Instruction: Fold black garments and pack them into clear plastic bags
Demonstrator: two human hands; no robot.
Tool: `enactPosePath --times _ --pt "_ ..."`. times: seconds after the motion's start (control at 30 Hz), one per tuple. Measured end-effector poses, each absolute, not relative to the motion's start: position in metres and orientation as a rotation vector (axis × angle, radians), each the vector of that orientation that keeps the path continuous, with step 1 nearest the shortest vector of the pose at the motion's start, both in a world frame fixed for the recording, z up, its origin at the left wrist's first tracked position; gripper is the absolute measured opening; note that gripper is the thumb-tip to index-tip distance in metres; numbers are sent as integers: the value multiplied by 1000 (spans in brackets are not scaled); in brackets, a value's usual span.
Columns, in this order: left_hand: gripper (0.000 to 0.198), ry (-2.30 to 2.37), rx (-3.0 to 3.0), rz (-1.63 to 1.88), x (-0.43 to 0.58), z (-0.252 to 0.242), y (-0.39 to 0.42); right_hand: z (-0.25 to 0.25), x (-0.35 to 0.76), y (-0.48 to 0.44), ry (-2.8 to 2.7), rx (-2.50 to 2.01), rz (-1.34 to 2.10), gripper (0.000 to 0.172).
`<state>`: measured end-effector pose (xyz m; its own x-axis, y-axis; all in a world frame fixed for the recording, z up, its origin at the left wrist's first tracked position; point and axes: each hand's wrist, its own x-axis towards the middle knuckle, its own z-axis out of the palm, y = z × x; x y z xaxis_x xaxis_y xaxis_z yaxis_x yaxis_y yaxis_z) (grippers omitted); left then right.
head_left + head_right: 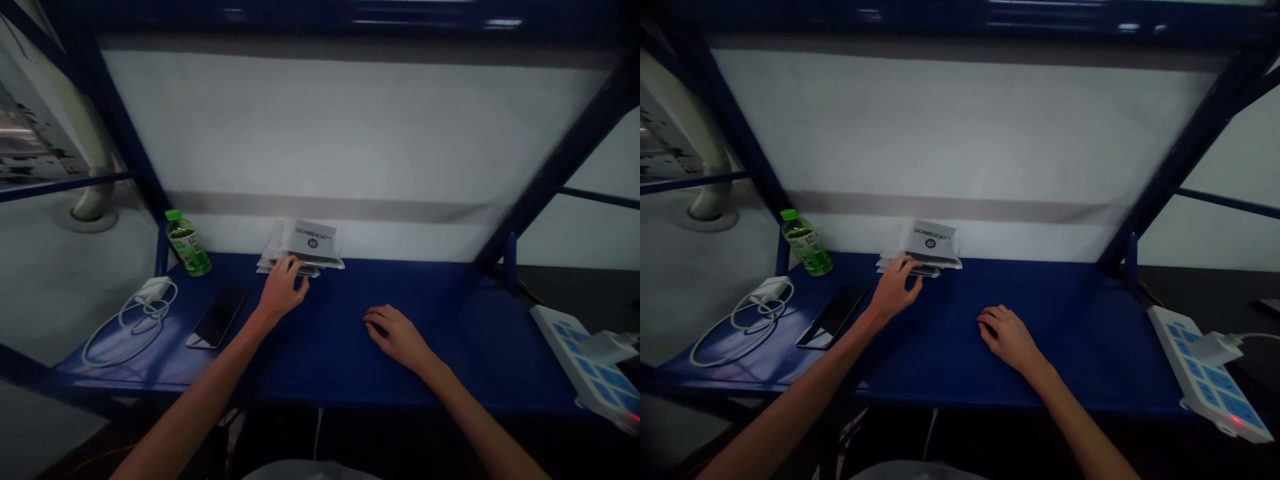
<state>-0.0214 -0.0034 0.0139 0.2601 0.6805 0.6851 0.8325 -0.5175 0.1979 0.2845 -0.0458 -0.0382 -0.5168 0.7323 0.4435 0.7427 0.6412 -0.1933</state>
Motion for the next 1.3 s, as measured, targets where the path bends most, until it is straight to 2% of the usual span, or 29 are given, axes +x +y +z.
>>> enactPosePath --times 0.07,0.33,0.57,0.73,1.03,1.2,1.3 --pt "23 -1404 -2389 -1020 -13 5 -12 -40 285 -42 -2378 -1191 -12 31" --pt "23 -1432 -2539 -774 -7 -11 -27 -47 289 -43 -2376 -1330 86 45" --pt "42 -1520 -2580 -728 -2 -26 -91 -50 283 -59 -2417 -1402 172 67" --pt "42 -1591 -2633 -657 -2 -32 -108 -49 281 -62 -2435 -1428 204 70" --pt "40 -1581 -2527 -683 4 -27 -82 -49 281 -62 -2423 -1438 200 70" --pt "65 -1553 -2441 -577 5 -23 -44 -46 281 -62 -2424 -1442 215 70" --pt "66 -1529 -2495 -434 10 -24 -33 -47 281 -62 -2414 -1424 196 68"
